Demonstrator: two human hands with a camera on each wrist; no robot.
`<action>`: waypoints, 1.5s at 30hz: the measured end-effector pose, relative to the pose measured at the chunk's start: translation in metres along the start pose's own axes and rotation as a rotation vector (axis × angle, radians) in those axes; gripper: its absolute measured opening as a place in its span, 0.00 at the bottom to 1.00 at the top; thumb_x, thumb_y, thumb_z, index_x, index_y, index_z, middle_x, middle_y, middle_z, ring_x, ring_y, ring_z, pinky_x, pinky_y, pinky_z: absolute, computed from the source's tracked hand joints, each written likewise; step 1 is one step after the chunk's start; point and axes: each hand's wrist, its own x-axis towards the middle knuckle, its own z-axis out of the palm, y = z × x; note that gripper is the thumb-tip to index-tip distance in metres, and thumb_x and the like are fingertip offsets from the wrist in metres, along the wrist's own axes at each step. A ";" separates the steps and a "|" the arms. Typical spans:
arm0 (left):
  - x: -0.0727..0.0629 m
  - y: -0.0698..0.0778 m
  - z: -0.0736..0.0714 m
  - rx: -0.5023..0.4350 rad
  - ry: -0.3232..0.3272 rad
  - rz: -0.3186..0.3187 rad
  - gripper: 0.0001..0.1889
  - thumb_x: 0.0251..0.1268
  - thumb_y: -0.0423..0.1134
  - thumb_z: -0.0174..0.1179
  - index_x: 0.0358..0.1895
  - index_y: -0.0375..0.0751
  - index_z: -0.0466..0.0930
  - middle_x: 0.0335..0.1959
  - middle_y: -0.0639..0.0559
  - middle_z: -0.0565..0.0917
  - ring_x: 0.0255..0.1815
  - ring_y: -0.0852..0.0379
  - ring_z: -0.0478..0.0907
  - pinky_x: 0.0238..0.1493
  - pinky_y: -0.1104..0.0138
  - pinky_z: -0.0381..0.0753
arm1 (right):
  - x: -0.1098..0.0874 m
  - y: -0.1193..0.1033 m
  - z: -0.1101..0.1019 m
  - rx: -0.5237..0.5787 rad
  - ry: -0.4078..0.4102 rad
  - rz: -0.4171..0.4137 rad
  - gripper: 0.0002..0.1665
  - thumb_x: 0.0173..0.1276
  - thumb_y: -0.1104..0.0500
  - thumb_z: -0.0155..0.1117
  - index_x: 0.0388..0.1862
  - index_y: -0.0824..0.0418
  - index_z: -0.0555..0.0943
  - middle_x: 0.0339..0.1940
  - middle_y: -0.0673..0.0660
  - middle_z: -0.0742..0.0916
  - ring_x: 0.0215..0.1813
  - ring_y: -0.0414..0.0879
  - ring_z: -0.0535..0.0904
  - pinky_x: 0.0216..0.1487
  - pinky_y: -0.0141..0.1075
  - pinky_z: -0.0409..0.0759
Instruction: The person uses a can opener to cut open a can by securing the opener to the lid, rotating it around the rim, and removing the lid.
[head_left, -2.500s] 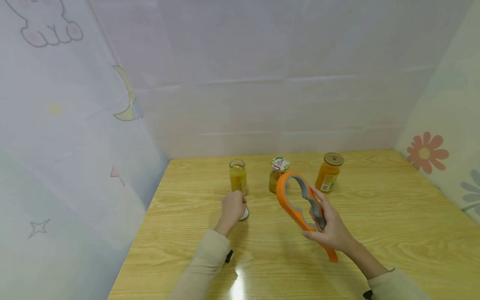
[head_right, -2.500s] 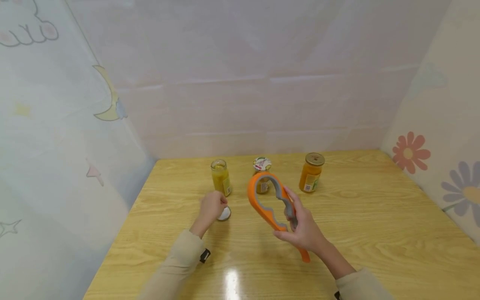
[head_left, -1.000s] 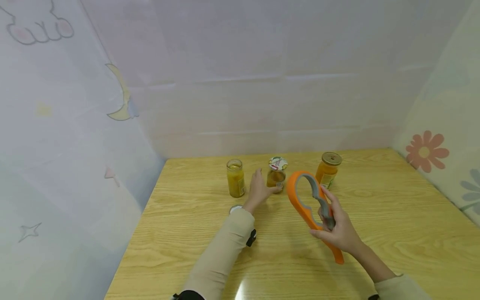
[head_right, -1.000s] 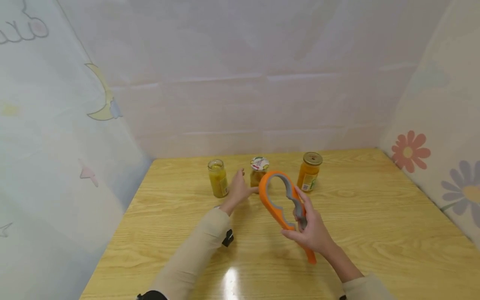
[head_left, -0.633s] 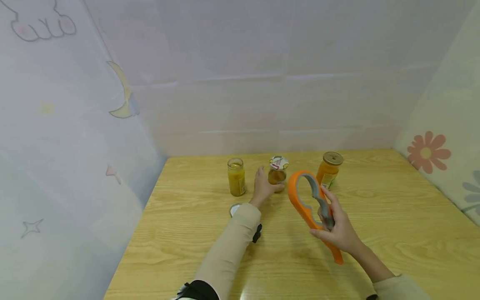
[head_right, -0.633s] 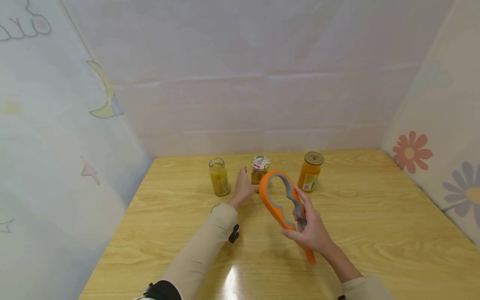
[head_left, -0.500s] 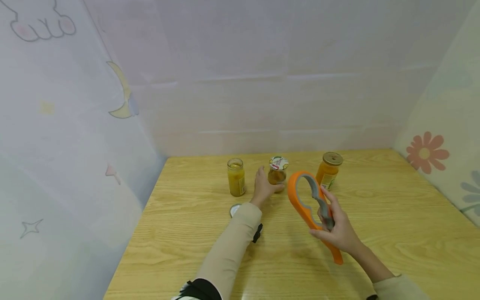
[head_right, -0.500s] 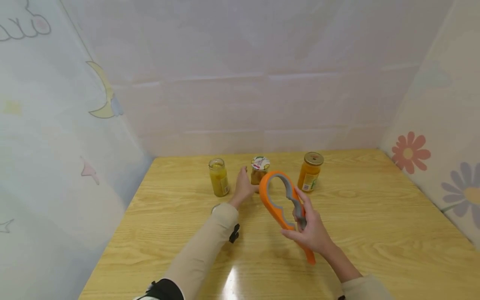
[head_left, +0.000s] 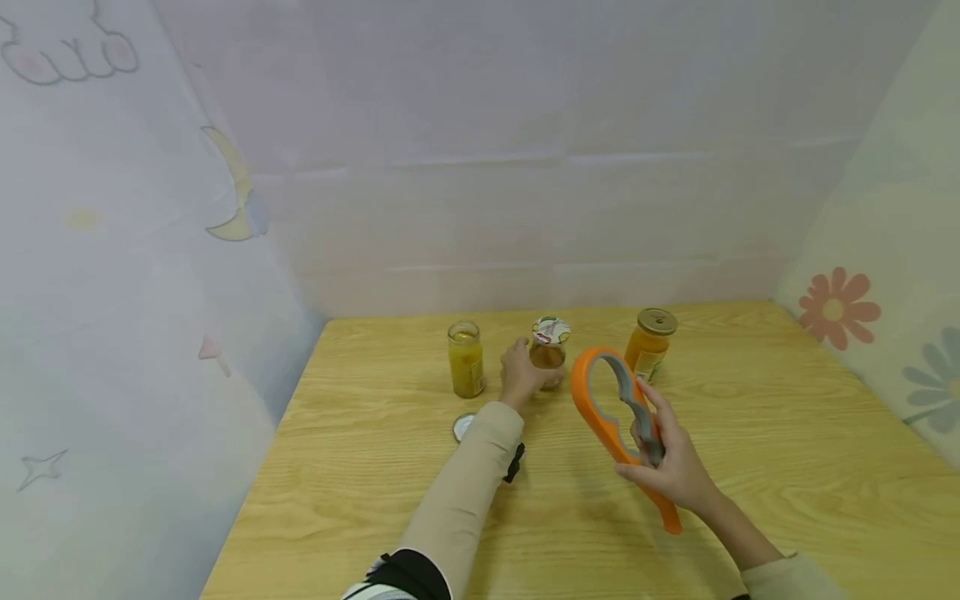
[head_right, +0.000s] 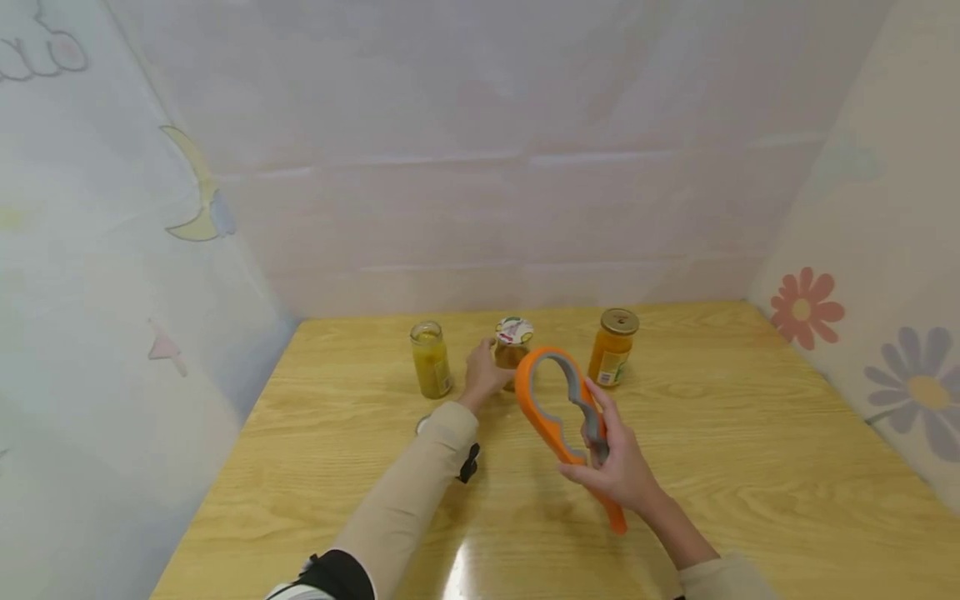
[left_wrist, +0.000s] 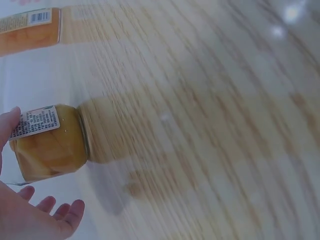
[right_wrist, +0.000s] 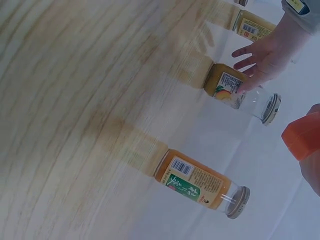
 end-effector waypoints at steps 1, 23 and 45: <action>0.000 0.000 0.000 0.023 0.011 0.002 0.40 0.39 0.48 0.72 0.59 0.38 0.66 0.55 0.42 0.68 0.56 0.44 0.62 0.52 0.53 0.65 | 0.000 0.000 0.000 0.002 0.001 -0.002 0.54 0.40 0.73 0.70 0.63 0.80 0.49 0.23 0.50 0.72 0.12 0.33 0.60 0.10 0.23 0.60; -0.013 -0.014 0.006 0.124 0.169 0.053 0.32 0.32 0.51 0.73 0.45 0.39 0.75 0.40 0.51 0.70 0.45 0.53 0.65 0.44 0.59 0.63 | -0.015 0.023 -0.004 -0.014 -0.018 0.073 0.59 0.37 0.73 0.72 0.65 0.75 0.47 0.24 0.50 0.72 0.12 0.35 0.61 0.11 0.24 0.62; -0.077 -0.003 -0.020 0.163 0.038 0.139 0.30 0.29 0.51 0.75 0.41 0.42 0.78 0.39 0.54 0.76 0.46 0.54 0.69 0.49 0.55 0.62 | 0.000 -0.005 -0.006 -0.058 0.001 0.104 0.56 0.34 0.78 0.69 0.62 0.80 0.49 0.20 0.52 0.71 0.13 0.39 0.59 0.12 0.26 0.60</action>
